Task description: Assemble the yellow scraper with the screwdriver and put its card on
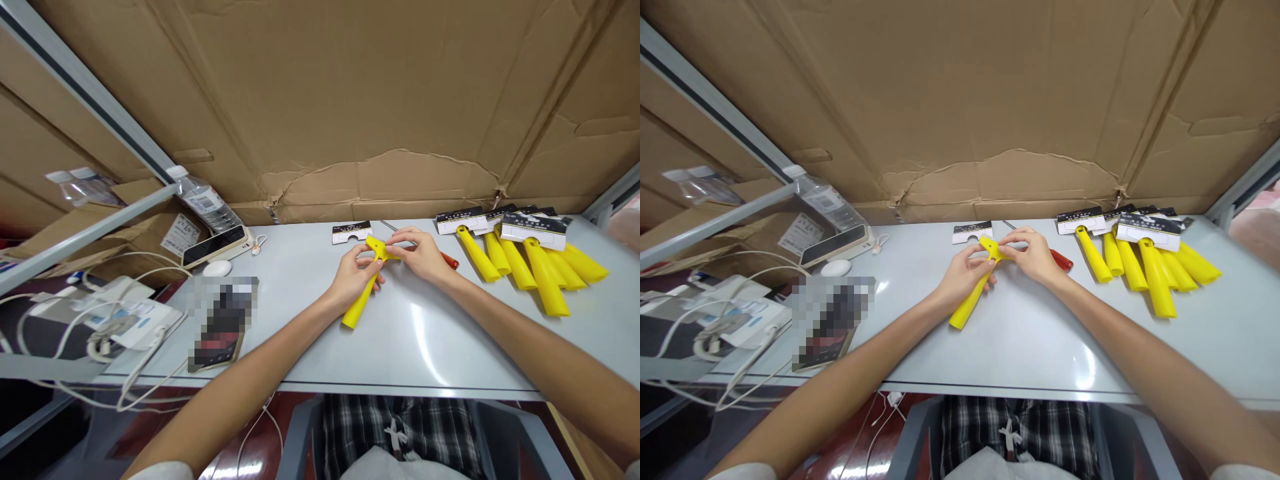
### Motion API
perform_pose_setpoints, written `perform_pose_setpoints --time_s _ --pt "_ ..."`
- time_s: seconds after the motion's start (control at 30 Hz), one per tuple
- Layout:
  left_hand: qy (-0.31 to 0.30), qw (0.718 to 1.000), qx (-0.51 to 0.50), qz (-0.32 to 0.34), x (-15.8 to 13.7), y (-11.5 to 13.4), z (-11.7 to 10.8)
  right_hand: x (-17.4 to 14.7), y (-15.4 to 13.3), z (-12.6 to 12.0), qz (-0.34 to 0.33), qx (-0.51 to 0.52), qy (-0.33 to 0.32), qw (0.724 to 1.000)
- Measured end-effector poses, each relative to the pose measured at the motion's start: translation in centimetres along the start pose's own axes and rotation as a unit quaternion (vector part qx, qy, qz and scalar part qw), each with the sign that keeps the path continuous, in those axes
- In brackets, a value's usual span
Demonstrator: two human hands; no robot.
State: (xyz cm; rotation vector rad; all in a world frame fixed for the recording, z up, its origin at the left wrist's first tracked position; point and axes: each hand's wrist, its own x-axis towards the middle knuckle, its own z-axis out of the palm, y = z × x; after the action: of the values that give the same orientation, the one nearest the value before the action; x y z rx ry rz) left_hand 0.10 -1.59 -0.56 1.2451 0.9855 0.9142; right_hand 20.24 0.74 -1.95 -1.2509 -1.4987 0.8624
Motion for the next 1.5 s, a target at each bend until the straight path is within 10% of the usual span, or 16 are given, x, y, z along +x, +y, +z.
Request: perform_pose_setpoints --time_s 1.5 --pt "-0.018 0.997 0.070 0.033 -0.6 -0.2 0.5 -0.8 -1.1 0.5 0.026 -0.023 -0.052 0.998"
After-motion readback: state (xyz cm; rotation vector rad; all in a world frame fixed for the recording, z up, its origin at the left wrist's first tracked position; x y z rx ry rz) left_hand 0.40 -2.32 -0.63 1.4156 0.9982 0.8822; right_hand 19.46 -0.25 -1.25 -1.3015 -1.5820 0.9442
